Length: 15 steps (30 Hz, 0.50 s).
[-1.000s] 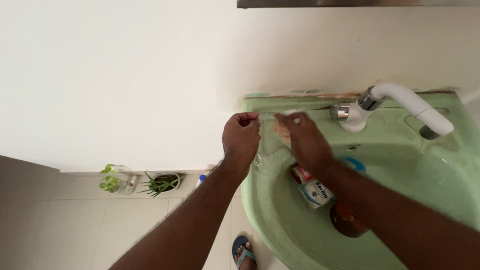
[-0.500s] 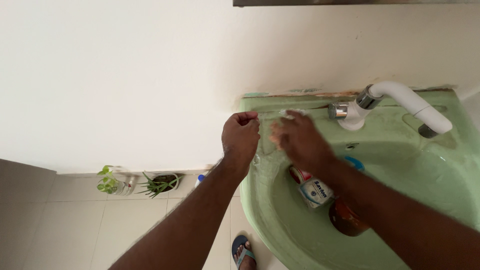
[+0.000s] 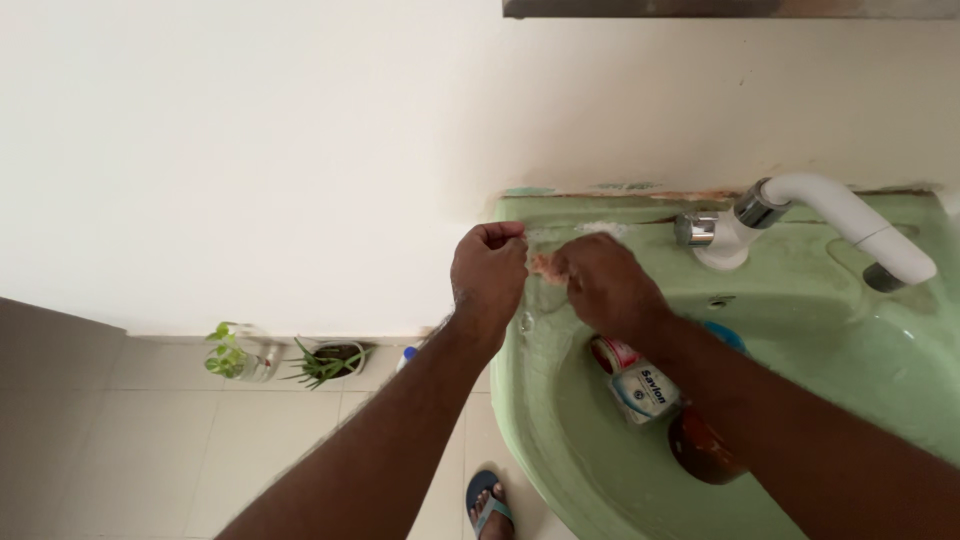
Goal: The person scrubs a metal wall-mounted shelf above a bathroom sink using a soapy cloth. They repeatedly rub the shelf surface and edges, rinsing the cloth in the sink as needed.
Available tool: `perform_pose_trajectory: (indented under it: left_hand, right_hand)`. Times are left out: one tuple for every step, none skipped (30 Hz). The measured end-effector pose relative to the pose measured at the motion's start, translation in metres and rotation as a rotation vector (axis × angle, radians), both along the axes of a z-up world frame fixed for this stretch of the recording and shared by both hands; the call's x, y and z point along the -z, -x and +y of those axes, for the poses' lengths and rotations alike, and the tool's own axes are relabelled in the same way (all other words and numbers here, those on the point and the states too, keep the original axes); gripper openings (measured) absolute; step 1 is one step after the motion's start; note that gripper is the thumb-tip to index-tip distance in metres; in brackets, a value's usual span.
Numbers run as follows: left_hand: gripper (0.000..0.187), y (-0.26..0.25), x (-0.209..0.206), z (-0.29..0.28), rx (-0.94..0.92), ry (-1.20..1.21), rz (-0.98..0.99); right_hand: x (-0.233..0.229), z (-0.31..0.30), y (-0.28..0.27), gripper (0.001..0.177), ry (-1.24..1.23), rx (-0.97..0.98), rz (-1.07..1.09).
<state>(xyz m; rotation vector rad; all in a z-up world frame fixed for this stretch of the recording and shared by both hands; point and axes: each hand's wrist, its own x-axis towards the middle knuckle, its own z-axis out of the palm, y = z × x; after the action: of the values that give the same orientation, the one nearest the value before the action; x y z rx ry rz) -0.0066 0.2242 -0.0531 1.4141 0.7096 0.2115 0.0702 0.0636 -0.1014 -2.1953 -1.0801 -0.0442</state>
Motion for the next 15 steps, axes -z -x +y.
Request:
perform_pose_trajectory:
  left_hand:
    - [0.020, 0.000, 0.000, 0.001, -0.004, 0.011, -0.011]
    - [0.021, -0.001, 0.000, 0.001, -0.007, 0.023, -0.021]
    - [0.021, -0.002, 0.002, 0.000, -0.006, 0.041, -0.030]
    - [0.021, -0.003, 0.003, -0.002, -0.002, 0.045, -0.017]
    - [0.022, -0.003, 0.004, -0.001, -0.001, 0.044, -0.003]
    - [0.023, -0.004, 0.006, 0.000, 0.001, 0.043, 0.011]
    - [0.021, -0.005, 0.009, -0.001, 0.022, -0.074, 0.033]
    - [0.020, -0.005, 0.013, -0.002, 0.044, -0.190, 0.055]
    - [0.020, -0.005, 0.015, -0.002, 0.071, -0.320, 0.078]
    - [0.023, -0.004, 0.017, -0.002, 0.163, -0.507, 0.008]
    - [0.029, 0.000, 0.021, -0.004, 0.252, -0.689, -0.061]
    - [0.036, 0.002, 0.023, -0.004, 0.344, -0.868, -0.131]
    - [0.037, 0.004, 0.025, -0.009, 0.367, -0.835, -0.130]
    - [0.038, 0.005, 0.026, -0.016, 0.390, -0.802, -0.130]
    - [0.039, 0.006, 0.026, -0.021, 0.425, -0.777, -0.128]
  right_hand:
    - [-0.001, 0.001, 0.001, 0.030, -0.035, 0.011, -0.023]
    - [-0.002, 0.000, 0.002, 0.038, -0.070, 0.023, -0.045]
    - [-0.002, -0.002, 0.003, 0.045, -0.099, 0.039, -0.067]
    - [-0.002, -0.003, 0.002, 0.044, -0.059, -0.014, -0.056]
    - [-0.002, -0.001, 0.001, 0.044, -0.025, -0.070, -0.045]
    - [-0.001, 0.001, 0.001, 0.043, 0.009, -0.125, -0.033]
    - [0.000, -0.001, 0.001, 0.045, 0.022, -0.096, -0.045]
    - [0.000, -0.003, 0.002, 0.046, 0.034, -0.067, -0.058]
    - [0.000, -0.003, 0.003, 0.048, 0.034, -0.032, -0.069]
    - [-0.002, -0.004, 0.002, 0.047, 0.036, -0.080, -0.072]
    - [-0.004, -0.005, 0.000, 0.047, 0.042, -0.134, -0.072]
    - [-0.006, -0.005, 0.000, 0.048, 0.049, -0.188, -0.073]
    - [-0.007, -0.006, 0.001, 0.041, 0.039, -0.116, -0.044]
    - [-0.009, -0.006, 0.002, 0.034, 0.028, -0.044, -0.016]
    - [-0.009, -0.005, 0.005, 0.028, 0.009, 0.039, 0.017]
